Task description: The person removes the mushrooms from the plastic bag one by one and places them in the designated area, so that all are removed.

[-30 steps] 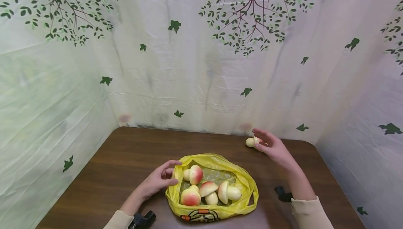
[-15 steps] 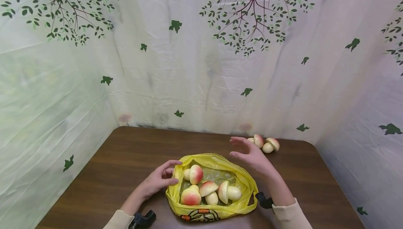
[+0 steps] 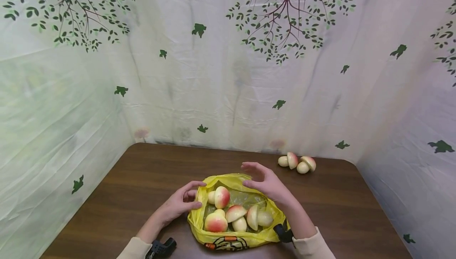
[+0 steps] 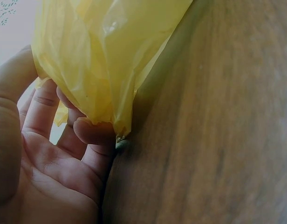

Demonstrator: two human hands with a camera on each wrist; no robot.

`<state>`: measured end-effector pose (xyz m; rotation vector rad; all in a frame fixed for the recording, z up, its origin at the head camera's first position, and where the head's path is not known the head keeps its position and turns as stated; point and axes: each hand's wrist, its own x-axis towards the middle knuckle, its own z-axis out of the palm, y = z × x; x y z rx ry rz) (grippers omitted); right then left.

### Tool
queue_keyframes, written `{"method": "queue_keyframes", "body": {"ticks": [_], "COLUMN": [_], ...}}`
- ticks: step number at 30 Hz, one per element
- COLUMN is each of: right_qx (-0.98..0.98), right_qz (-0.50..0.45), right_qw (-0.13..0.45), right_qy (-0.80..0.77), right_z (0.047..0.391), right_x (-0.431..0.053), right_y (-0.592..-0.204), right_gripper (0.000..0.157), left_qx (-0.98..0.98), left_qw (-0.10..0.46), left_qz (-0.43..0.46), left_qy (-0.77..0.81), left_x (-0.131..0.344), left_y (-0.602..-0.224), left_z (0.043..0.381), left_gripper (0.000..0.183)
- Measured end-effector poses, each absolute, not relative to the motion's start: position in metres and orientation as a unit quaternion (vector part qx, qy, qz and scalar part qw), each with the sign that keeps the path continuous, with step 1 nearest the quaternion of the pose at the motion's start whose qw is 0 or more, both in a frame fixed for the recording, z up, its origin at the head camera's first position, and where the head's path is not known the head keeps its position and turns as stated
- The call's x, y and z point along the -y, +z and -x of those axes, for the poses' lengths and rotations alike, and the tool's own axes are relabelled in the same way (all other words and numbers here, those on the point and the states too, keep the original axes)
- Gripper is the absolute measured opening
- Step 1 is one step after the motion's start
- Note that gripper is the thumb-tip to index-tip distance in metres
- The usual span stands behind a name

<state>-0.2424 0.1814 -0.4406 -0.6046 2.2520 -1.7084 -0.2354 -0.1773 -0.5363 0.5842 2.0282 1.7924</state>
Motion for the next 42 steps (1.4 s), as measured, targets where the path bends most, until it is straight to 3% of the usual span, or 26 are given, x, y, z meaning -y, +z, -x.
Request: {"method": "queue_keyframes", "body": {"ticks": [17, 31, 42], "right_qx": [-0.765, -0.783, -0.834], "right_qz": [0.177, 0.164, 0.179], "right_qw": [0.162, 0.168, 0.109], "right_qy": [-0.597, -0.576, -0.51], "right_z": [0.222, 0.218, 0.219], "right_x": [-0.119, -0.103, -0.096], "right_y": [-0.458, -0.481, -0.492], "right_gripper": [0.06, 0.062, 0.057], "left_qx": [-0.719, -0.706, -0.706], "left_qw": [0.185, 0.192, 0.189], "left_qz": [-0.213, -0.22, -0.222], "left_qy": [0.635, 0.646, 0.646], "left_x": [0.178, 0.178, 0.178], "left_y": [-0.538, -0.536, -0.534], "left_z": [0.236, 0.235, 0.234], "left_gripper": [0.058, 0.059, 0.059]}}
